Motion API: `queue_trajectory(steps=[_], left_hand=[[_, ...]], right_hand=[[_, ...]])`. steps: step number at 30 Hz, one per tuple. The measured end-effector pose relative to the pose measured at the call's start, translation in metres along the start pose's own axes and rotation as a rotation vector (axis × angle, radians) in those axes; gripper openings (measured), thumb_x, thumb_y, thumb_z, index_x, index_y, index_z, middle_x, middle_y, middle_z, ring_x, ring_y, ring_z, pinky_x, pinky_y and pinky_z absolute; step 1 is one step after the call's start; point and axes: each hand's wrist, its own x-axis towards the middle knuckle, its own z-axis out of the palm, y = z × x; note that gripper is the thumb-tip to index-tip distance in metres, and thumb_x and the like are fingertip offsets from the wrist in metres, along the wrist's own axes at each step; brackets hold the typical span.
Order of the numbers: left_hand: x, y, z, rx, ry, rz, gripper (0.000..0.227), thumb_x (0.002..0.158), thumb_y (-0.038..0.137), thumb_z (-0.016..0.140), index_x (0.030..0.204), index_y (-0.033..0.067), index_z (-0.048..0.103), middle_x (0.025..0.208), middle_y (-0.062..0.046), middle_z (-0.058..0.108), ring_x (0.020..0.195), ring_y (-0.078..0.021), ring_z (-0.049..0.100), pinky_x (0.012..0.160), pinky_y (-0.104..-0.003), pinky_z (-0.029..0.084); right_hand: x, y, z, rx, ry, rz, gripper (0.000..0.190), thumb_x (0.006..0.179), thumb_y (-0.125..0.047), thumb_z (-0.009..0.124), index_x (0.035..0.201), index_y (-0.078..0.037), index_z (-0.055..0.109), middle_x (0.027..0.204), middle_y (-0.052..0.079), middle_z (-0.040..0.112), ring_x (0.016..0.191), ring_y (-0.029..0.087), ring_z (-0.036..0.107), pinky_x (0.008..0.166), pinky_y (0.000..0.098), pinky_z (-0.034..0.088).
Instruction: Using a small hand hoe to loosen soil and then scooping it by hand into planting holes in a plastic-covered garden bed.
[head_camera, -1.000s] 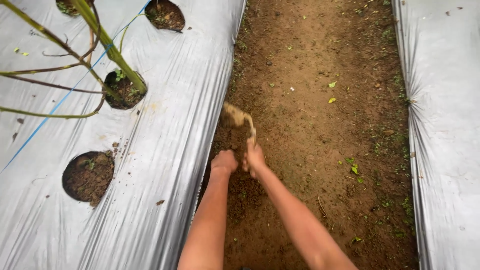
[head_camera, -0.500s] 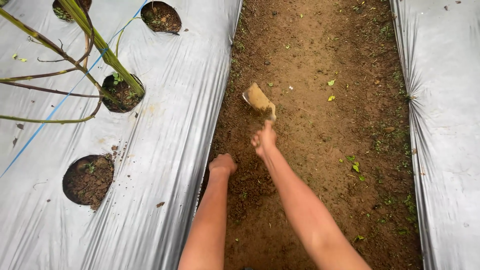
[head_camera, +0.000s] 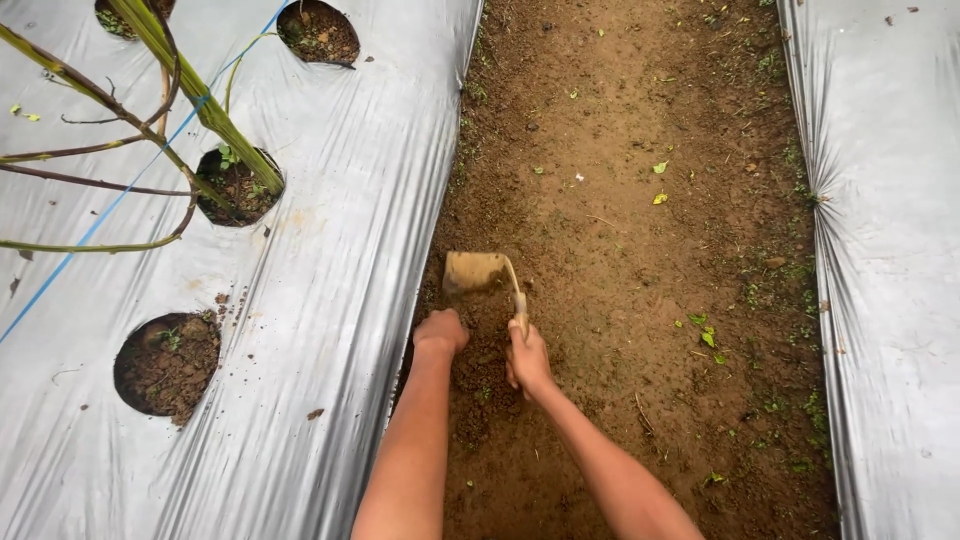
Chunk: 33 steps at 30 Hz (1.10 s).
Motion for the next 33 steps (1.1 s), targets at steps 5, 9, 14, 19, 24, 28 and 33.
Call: queue_trajectory(steps=[5,9,14,19,24,28,33], left_hand=[[0.007,0.006,0.002,0.019,0.002,-0.009,0.029,0.099,0.010,0.055,0.095,-0.0032,0.081,0.094,-0.026,0.078,0.085,-0.0387,0.078,0.073,-0.055,0.064],[-0.008,0.011,-0.007,0.019,-0.013,0.006,0.028,0.099,0.008,0.055,0.102,-0.0027,0.081,0.100,-0.025,0.078,0.091,-0.0380,0.078,0.074,-0.055,0.064],[0.000,-0.009,-0.001,-0.026,0.026,0.006,0.027,0.098,0.007,0.057,0.097,-0.0030,0.081,0.096,-0.027,0.078,0.089,-0.0413,0.078,0.074,-0.055,0.064],[0.041,-0.027,0.030,0.006,0.103,-0.003,0.028,0.097,0.007,0.055,0.096,-0.0060,0.080,0.098,-0.028,0.078,0.092,-0.0392,0.078,0.074,-0.052,0.065],[0.014,-0.002,0.001,-0.050,0.212,-0.009,0.027,0.095,0.008,0.058,0.100,-0.0093,0.078,0.096,-0.030,0.076,0.089,-0.0432,0.077,0.073,-0.054,0.066],[-0.006,0.011,-0.017,-0.092,0.319,-0.046,0.037,0.099,0.013,0.058,0.128,-0.0102,0.061,0.123,-0.030,0.068,0.110,-0.0446,0.072,0.088,-0.056,0.064],[-0.055,0.021,-0.050,-0.588,0.494,0.048,0.026,0.109,0.016,0.042,0.114,-0.0048,0.056,0.109,-0.027,0.065,0.101,-0.0423,0.072,0.080,-0.055,0.062]], right_hand=[[0.008,-0.032,0.011,0.279,0.064,0.029,0.034,0.109,-0.037,0.040,0.116,-0.004,0.046,0.054,-0.003,0.032,0.033,0.015,0.034,0.027,0.0312,0.034],[0.079,-0.095,0.039,0.561,0.084,0.094,0.031,0.107,-0.042,0.040,0.113,-0.012,0.041,0.062,-0.004,0.034,0.042,0.013,0.039,0.030,0.0276,0.037],[0.135,-0.099,0.061,0.457,0.033,0.249,0.029,0.106,-0.035,0.039,0.114,-0.007,0.041,0.074,0.001,0.048,0.053,0.014,0.055,0.035,0.0285,0.048],[0.059,-0.033,0.029,-0.041,0.035,0.052,0.044,0.108,-0.045,0.041,0.110,-0.002,0.051,0.066,0.002,0.050,0.045,0.015,0.056,0.031,0.0345,0.049],[0.007,0.064,-0.029,-0.372,-0.002,-0.082,0.042,0.109,-0.047,0.041,0.104,-0.007,0.052,0.056,0.003,0.057,0.039,0.017,0.059,0.036,0.0333,0.049],[-0.048,0.034,-0.042,-0.261,-0.009,-0.031,0.037,0.109,-0.040,0.043,0.101,-0.005,0.053,0.049,0.005,0.053,0.034,0.017,0.053,0.031,0.0304,0.045],[-0.010,-0.010,-0.001,-0.039,0.069,0.035,0.037,0.109,-0.040,0.043,0.109,-0.005,0.052,0.052,0.001,0.046,0.033,0.016,0.047,0.028,0.0317,0.041]])
